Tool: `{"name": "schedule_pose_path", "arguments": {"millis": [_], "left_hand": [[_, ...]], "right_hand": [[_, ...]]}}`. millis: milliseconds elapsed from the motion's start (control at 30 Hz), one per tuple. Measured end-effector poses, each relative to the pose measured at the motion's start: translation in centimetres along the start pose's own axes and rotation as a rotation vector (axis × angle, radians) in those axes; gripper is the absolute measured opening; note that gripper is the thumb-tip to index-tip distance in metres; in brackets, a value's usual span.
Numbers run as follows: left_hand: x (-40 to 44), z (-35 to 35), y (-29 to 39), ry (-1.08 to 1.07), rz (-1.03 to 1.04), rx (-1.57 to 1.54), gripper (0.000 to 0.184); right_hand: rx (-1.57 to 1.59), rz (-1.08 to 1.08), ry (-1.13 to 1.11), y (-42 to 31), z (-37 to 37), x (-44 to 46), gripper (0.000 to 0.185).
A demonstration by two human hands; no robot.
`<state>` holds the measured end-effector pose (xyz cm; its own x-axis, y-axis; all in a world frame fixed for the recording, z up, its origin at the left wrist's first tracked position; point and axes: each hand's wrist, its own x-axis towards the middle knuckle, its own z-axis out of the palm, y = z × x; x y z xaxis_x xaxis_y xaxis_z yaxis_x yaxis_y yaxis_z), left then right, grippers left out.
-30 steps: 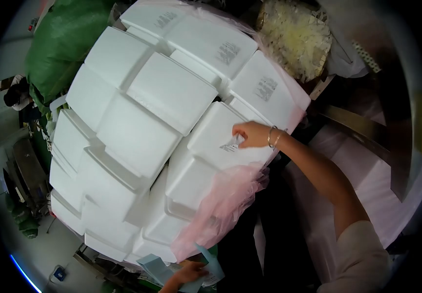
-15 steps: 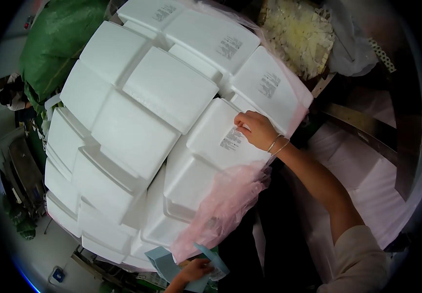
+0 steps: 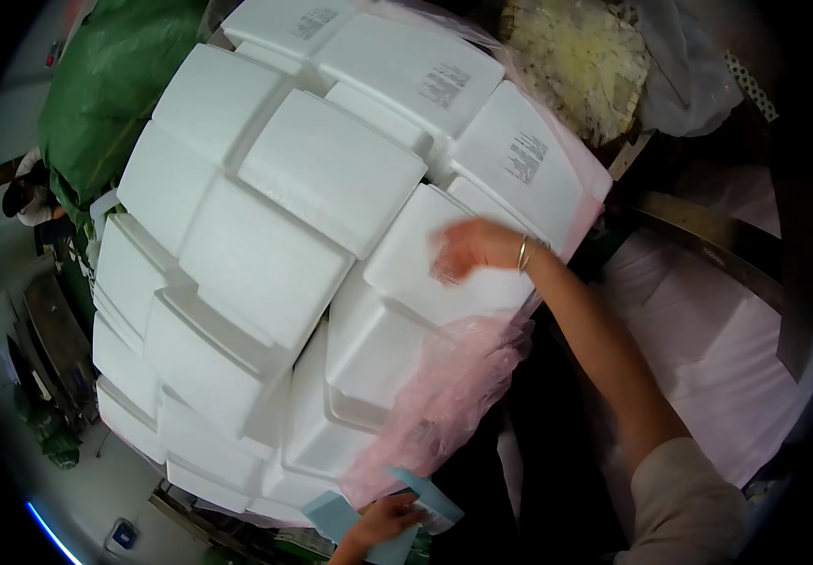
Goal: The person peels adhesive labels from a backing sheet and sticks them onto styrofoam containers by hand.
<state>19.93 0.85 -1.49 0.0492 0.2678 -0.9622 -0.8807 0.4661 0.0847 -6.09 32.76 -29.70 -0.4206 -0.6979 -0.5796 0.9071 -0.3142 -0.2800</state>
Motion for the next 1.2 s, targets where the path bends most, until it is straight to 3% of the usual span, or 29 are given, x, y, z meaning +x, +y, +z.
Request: {"name": "schedule_pose_path", "arguments": {"millis": [33, 100, 167, 200, 233, 300, 333, 367, 433, 467, 533, 567, 633, 700, 767, 800, 833, 967, 1033, 1100, 1167, 1200], "left_hand": [[0.1, -0.2, 0.2, -0.001, -0.001, 0.006, 0.017], [-0.3, -0.2, 0.5, -0.009, -0.035, 0.061, 0.016], [-0.8, -0.1, 1.5, 0.005, -0.023, 0.041, 0.016], [-1.1, 0.0, 2.2, 0.016, -0.012, 0.013, 0.015], [-1.3, 0.1, 3.1, 0.021, -0.002, 0.012, 0.015], [-1.9, 0.2, 5.1, 0.091, 0.083, -0.055, 0.014], [-2.0, -0.7, 5.6, 0.044, 0.082, -0.021, 0.014], [-2.2, -1.3, 6.4, 0.047, 0.083, -0.015, 0.014], [-3.5, -1.6, 9.6, 0.162, 0.148, 0.081, 0.014], [-4.0, -1.6, 12.2, 0.198, 0.179, 0.067, 0.015], [-4.1, -1.6, 17.4, 0.286, 0.242, 0.298, 0.017], [-3.0, -2.3, 18.5, 0.270, 0.304, 0.463, 0.016], [-1.9, -0.7, 24.5, 0.275, 0.426, 0.547, 0.016], [0.2, -0.2, 27.5, 0.228, 0.546, 0.537, 0.024], [1.1, -0.3, 29.8, 0.193, 0.478, 0.514, 0.029], [1.9, -0.8, 30.2, 0.064, 0.426, 0.451, 0.029], [2.7, -1.1, 30.2, -0.067, 0.366, 0.391, 0.030], [5.8, -1.2, 27.6, -0.088, 0.424, 0.244, 0.023], [6.1, -1.3, 27.7, -0.037, 0.411, 0.370, 0.019], [6.2, -1.0, 27.7, 0.018, 0.395, 0.481, 0.014], [5.4, -0.1, 28.7, 0.061, 0.432, 0.624, 0.010], [4.9, 0.4, 29.1, 0.059, 0.434, 0.630, 0.010]], "right_hand": [[0.248, -0.158, 0.130, -2.1, 0.2, 0.0, 0.030], [0.049, -0.187, 0.359, -3.1, 2.1, -0.4, 0.023], [-0.319, -0.464, 0.468, 1.1, 3.4, 0.9, 0.019], [-0.331, -0.651, 0.406, 2.6, 3.8, 0.9, 0.017], [-0.337, -0.658, 0.400, 3.2, 4.3, 0.4, 0.017], [-0.182, -0.271, 0.346, 4.3, 4.2, -1.5, 0.016], [0.071, -0.267, 0.443, 4.0, 3.3, -2.0, 0.017], [0.074, -0.273, 0.441, 3.8, 2.3, -2.2, 0.017], [-0.203, -0.455, 0.901, 4.3, 0.5, -2.8, 0.021], [-0.432, -0.556, 0.984, 4.5, 1.5, -3.8, 0.026], [-0.492, -0.436, 0.530, 3.2, 8.7, -9.5, 0.036], [-0.505, -0.522, 0.213, 2.8, 12.1, -12.4, 0.048], [-0.862, -0.553, -0.039, 0.2, 17.0, -16.1, 0.067], [-0.709, -0.311, 0.064, -1.1, 17.5, -16.9, 0.058], [-0.567, -0.383, 0.144, -2.1, 15.2, -17.3, 0.045], [-0.467, -0.291, 0.179, -3.6, 15.1, -18.3, 0.036], [-0.458, -0.293, 0.181, -3.6, 13.9, -18.5, 0.036], [-0.613, -0.472, 0.386, -1.3, 12.0, -18.5, 0.040], [-1.613, -0.737, 0.991, -1.9, 14.3, -19.2, 0.040], [-1.454, -0.807, 0.883, -1.0, 15.3, -19.0, 0.039], [-0.925, -0.687, 0.489, -0.1, 16.0, -18.2, 0.034], [-0.859, -0.620, 0.383, 0.1, 15.9, -17.8, 0.027]]}}
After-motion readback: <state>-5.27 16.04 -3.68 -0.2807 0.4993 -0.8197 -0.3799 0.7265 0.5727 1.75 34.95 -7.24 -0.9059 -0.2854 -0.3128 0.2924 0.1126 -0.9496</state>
